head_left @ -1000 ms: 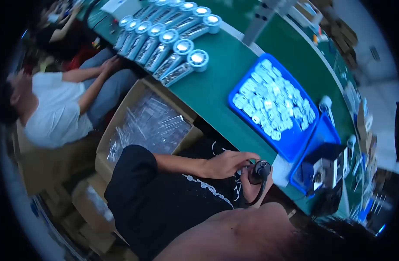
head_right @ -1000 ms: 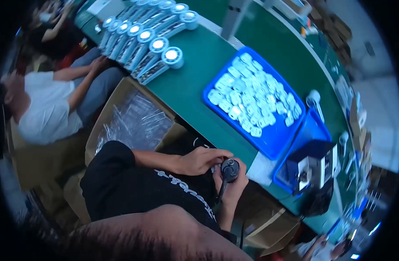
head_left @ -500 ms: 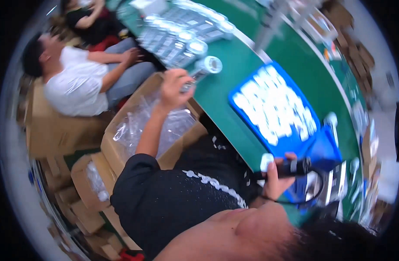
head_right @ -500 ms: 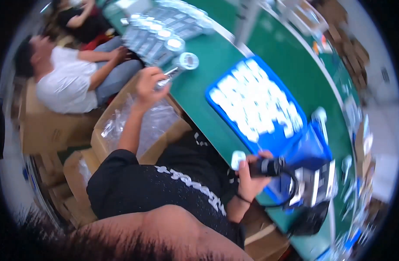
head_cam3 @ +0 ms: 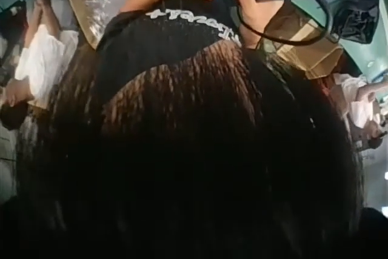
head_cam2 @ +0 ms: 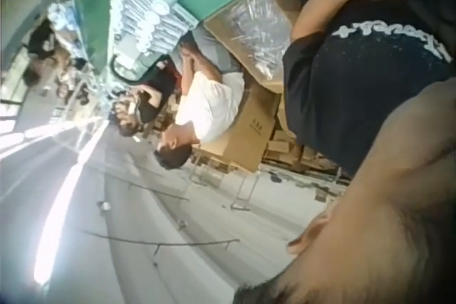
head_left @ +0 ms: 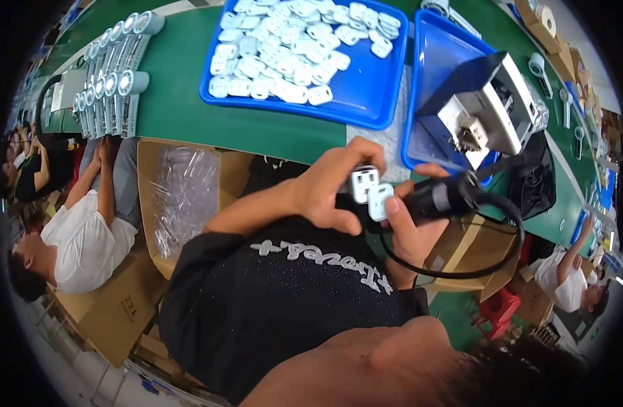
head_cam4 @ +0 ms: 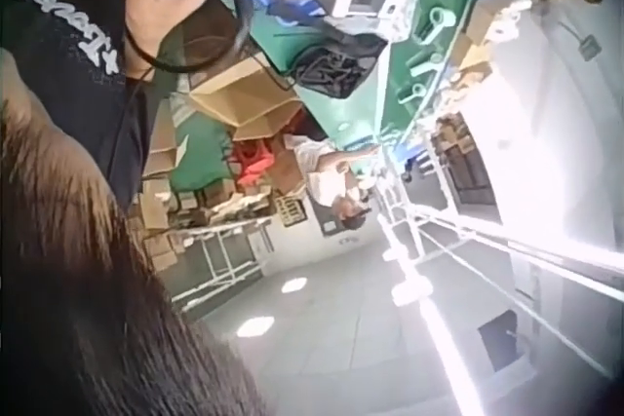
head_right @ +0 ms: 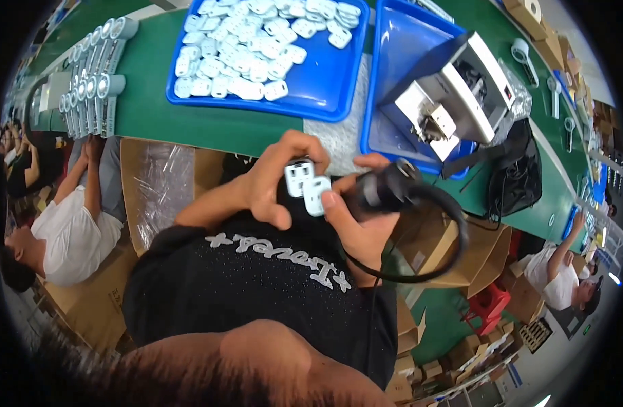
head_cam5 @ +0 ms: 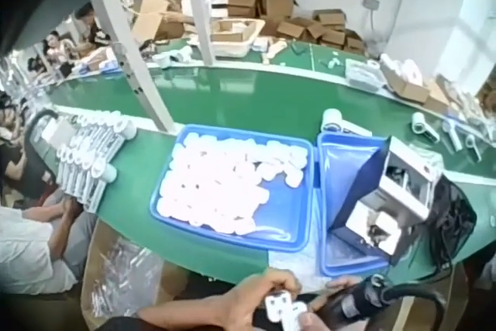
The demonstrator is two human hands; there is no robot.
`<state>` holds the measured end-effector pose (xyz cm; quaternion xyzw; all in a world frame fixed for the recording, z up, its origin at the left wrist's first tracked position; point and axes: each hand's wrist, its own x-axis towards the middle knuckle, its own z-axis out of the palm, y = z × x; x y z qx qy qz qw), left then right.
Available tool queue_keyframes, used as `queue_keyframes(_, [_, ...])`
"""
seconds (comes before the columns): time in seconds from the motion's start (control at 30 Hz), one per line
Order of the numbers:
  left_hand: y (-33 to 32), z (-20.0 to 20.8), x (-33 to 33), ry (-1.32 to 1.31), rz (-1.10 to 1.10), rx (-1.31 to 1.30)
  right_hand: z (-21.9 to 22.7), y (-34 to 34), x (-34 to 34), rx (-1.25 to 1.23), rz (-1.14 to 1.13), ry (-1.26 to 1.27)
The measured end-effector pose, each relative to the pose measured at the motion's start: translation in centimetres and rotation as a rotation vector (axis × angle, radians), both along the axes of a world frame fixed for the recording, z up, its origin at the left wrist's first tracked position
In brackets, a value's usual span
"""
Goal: Use an electric screwdriver to assemble small white electronic components at a factory workbench.
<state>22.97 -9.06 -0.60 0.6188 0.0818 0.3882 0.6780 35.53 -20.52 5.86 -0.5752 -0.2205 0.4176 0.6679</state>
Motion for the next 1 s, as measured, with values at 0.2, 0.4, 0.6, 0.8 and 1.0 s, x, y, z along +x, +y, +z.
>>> queue_keyframes(0.2, [2.0, -0.1, 3.5, 0.129, -0.206, 0.304, -0.8, 0.8, 2.4, -0.124, -0.047, -0.322])
queue_keyframes(0.4, [3.7, 1.3, 4.2, 0.152, -0.294, 0.297, 0.1, 0.5, 2.1, -0.113, 0.016, -0.251])
queue_keyframes(0.6, [3.8, 0.2, 5.2, 0.173, -0.224, 0.247, -0.5, 2.1, 3.8, -0.18, -0.016, -0.244])
queue_keyframes(0.8, [4.6, -0.3, 5.9, 0.146, -0.216, 0.402, -2.0, 2.6, 10.0, 0.088, 0.139, -0.12])
queue_keyframes(1.0, [4.5, -0.4, 6.4, 0.032, -0.104, 0.467, 4.1, 6.9, 11.3, 0.601, -0.362, -0.635])
